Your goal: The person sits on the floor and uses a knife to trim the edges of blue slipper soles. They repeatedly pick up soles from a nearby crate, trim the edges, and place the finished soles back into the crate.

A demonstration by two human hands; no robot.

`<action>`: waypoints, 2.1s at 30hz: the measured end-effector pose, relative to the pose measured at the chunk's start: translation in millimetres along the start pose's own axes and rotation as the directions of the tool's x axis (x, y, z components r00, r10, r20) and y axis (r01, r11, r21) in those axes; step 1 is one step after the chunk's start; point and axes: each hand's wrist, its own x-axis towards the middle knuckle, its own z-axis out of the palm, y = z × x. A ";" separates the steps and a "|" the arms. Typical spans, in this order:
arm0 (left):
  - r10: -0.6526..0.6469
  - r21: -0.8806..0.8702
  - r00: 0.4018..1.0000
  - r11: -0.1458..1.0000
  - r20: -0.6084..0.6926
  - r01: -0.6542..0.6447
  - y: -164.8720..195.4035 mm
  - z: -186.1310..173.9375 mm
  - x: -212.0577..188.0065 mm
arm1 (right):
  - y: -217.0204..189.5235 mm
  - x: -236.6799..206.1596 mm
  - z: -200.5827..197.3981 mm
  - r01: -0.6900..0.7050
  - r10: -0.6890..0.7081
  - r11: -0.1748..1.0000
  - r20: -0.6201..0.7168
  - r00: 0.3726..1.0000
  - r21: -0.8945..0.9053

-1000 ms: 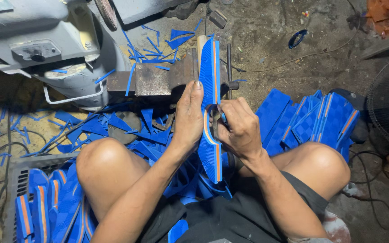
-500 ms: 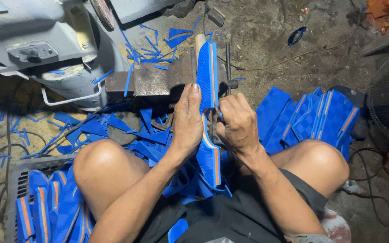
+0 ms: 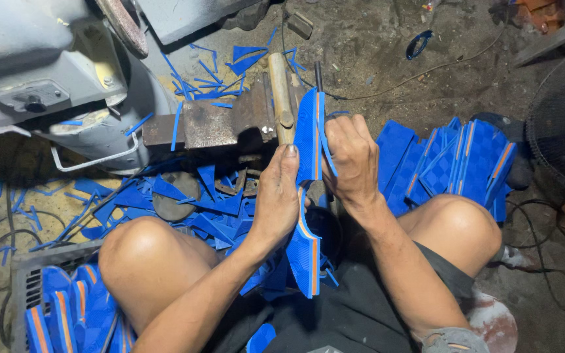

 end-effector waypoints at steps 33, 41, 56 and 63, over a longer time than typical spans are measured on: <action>0.195 -0.884 0.970 0.467 0.142 0.035 3.7 -49.7 43.6 | 31.3 -13.4 5.2 -0.437 0.497 0.251 0.272 0.824 0.864; 0.144 -0.607 0.941 0.732 -0.306 -0.309 10.7 -34.9 39.0 | -36.8 -51.5 23.3 -0.306 0.332 0.751 0.066 0.941 0.584; -0.066 -0.584 0.917 0.788 -0.394 -0.194 7.9 -47.5 53.9 | -61.7 -39.6 9.2 0.233 -0.261 0.904 0.031 0.965 0.359; -0.051 -0.536 0.919 0.824 -0.390 -0.182 2.9 -50.0 53.4 | -54.4 -40.2 12.3 0.240 -0.272 0.937 0.098 0.957 0.255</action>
